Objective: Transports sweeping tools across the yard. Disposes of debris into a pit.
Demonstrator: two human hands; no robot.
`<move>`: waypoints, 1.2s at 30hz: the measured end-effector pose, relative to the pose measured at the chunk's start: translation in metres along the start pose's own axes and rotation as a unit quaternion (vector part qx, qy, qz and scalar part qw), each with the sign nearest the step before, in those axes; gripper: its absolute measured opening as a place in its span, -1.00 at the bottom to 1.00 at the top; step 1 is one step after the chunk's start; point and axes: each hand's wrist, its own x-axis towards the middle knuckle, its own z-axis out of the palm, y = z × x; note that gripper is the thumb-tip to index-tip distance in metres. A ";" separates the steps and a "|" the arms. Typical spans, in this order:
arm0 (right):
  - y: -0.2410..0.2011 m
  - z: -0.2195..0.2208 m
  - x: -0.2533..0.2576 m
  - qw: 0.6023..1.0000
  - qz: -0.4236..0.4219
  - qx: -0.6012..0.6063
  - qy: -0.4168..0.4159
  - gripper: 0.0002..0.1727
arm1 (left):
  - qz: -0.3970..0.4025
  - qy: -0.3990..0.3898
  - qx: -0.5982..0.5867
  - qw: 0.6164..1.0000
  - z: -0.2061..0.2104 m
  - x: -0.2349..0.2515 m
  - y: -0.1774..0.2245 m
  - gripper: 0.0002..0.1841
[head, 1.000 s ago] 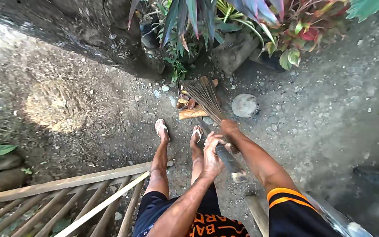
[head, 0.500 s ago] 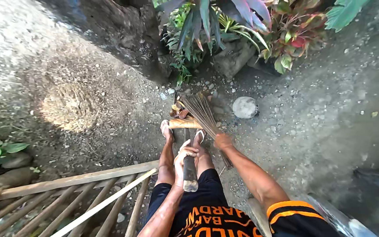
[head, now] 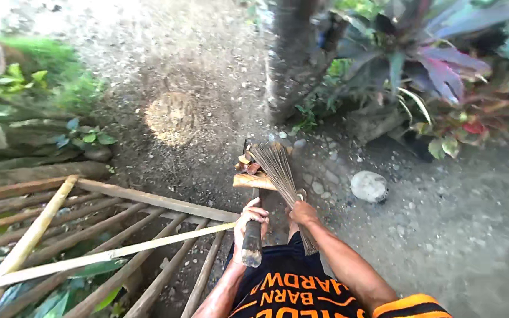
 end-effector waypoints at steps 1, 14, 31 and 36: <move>-0.016 -0.004 -0.001 1.000 -0.007 -0.012 0.001 -0.46 | 0.005 0.014 0.007 1.000 -0.010 0.004 0.005 -0.88; -0.214 -0.072 -0.017 0.983 -0.074 -0.160 0.043 -0.23 | 0.138 0.161 0.055 0.976 -0.141 0.084 0.049 -0.91; -0.357 -0.169 -0.055 0.949 -0.141 -0.278 0.044 -0.18 | 0.174 0.230 0.100 0.952 -0.231 0.178 0.131 -0.89; -0.384 -0.199 -0.054 0.937 -0.130 -0.322 0.038 -0.22 | 0.177 0.275 0.107 0.939 -0.241 0.206 0.134 -0.88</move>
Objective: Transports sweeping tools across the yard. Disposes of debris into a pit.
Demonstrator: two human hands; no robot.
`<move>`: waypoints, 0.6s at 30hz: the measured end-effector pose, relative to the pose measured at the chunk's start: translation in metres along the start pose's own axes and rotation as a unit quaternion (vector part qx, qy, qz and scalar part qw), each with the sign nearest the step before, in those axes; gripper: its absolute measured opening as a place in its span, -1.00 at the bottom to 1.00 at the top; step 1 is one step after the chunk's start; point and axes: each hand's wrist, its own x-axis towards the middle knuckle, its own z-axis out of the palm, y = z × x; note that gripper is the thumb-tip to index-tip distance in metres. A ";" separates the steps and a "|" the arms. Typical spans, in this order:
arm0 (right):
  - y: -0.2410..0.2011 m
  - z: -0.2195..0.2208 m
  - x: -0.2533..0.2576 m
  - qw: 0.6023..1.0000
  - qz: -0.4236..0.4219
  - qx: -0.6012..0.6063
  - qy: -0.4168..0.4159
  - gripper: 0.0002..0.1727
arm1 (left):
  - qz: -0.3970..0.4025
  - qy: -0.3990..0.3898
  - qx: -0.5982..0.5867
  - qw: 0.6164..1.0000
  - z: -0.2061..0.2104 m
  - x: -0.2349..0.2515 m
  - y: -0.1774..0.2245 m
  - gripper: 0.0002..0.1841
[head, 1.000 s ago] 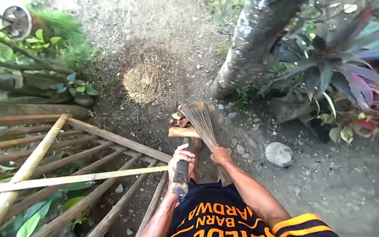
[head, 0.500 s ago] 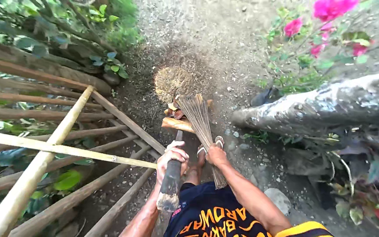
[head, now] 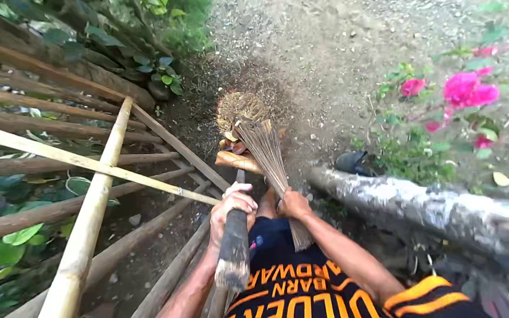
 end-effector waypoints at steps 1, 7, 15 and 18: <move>-0.002 -0.015 0.008 1.000 -0.003 -0.007 0.007 -0.23 | 0.002 0.008 0.008 1.000 0.002 0.012 -0.005 -0.87; -0.008 -0.076 0.039 1.000 0.008 -0.030 0.000 -0.18 | -0.018 0.041 0.042 0.998 0.020 0.059 -0.026 -0.91; -0.009 -0.182 0.063 1.000 -0.003 -0.026 -0.011 -0.14 | -0.021 0.051 0.037 0.998 0.050 0.151 -0.061 -0.91; -0.003 -0.238 0.074 1.000 -0.015 -0.018 -0.010 -0.17 | -0.001 0.061 0.037 0.997 0.071 0.203 -0.077 -0.92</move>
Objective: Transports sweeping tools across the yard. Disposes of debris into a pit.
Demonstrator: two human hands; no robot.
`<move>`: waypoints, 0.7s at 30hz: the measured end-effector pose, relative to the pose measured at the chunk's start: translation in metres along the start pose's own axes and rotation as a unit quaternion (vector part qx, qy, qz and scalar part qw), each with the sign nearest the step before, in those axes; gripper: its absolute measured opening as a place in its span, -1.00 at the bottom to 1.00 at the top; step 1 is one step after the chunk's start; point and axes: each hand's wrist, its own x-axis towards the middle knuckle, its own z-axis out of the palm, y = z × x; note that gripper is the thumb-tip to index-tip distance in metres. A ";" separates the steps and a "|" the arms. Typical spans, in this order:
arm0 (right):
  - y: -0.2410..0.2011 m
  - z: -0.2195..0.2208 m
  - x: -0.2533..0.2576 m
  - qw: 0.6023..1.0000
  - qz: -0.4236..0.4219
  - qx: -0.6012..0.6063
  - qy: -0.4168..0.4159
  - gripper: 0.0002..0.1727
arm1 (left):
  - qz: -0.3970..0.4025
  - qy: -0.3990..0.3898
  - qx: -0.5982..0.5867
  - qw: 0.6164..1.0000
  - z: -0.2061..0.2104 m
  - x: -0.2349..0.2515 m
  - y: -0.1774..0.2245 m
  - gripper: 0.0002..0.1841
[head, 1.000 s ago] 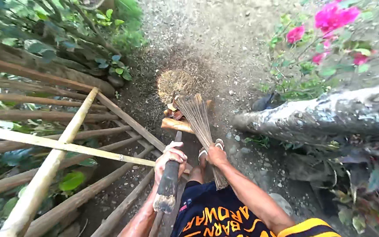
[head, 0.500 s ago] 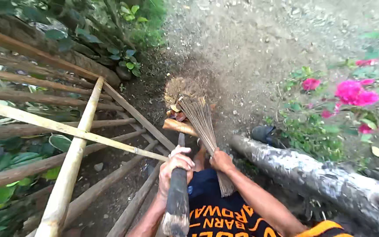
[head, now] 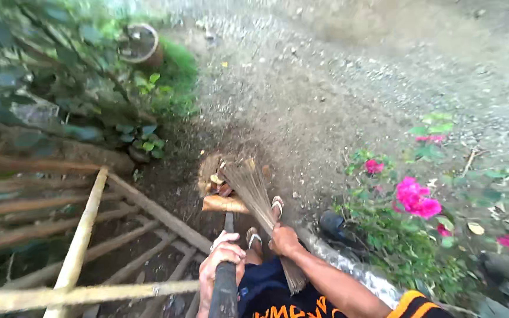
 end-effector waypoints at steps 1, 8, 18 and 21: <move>0.004 -0.019 0.004 1.000 -0.006 0.005 0.001 -0.19 | 0.002 -0.001 0.004 1.000 0.010 0.018 -0.004 -0.92; 0.035 -0.152 0.024 0.998 -0.032 0.043 0.025 -0.28 | -0.010 -0.014 -0.040 0.999 0.078 0.150 -0.024 -0.89; 0.072 -0.369 0.079 0.986 0.015 0.146 0.082 -0.29 | 0.003 -0.126 -0.105 0.987 0.191 0.382 -0.095 -0.89; 0.089 -0.451 0.104 0.975 0.019 0.186 0.122 -0.41 | 0.014 -0.152 -0.123 0.981 0.235 0.473 -0.131 -0.88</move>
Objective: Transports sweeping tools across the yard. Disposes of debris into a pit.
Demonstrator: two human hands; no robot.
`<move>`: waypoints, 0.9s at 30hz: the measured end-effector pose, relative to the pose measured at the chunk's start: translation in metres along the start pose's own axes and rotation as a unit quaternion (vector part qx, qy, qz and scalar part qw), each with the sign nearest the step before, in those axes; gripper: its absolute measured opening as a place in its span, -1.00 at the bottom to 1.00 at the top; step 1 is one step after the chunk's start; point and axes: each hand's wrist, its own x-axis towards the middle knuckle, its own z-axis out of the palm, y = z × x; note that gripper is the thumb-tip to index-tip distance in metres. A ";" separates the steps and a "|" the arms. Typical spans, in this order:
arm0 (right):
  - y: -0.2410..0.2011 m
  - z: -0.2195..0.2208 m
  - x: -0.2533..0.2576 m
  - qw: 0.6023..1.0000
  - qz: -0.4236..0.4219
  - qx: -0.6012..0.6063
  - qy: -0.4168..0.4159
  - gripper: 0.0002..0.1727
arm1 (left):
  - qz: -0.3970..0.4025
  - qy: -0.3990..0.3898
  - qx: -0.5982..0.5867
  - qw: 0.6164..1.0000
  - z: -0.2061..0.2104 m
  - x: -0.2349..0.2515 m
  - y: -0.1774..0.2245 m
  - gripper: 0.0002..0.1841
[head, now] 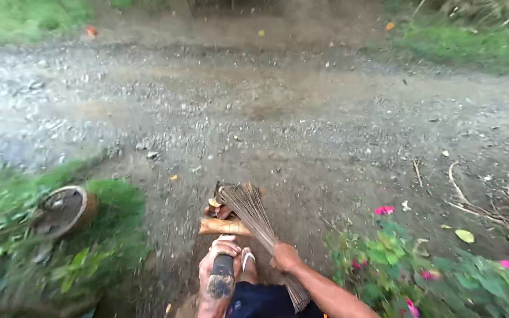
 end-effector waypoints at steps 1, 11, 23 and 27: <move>-0.003 -0.017 0.013 1.000 0.010 0.007 0.000 -0.41 | -0.003 -0.012 -0.005 1.000 0.002 0.026 -0.013 -0.89; -0.011 -0.259 0.185 0.992 0.074 0.085 0.049 -0.43 | 0.005 -0.101 -0.044 0.994 0.099 0.325 -0.173 -0.88; 0.046 -0.584 0.440 0.975 0.156 0.131 0.087 -0.46 | -0.046 -0.137 -0.074 0.987 0.277 0.687 -0.394 -0.78; 0.065 -0.697 0.534 0.964 0.187 0.158 0.101 -0.50 | -0.060 -0.179 -0.085 0.978 0.339 0.826 -0.481 -0.74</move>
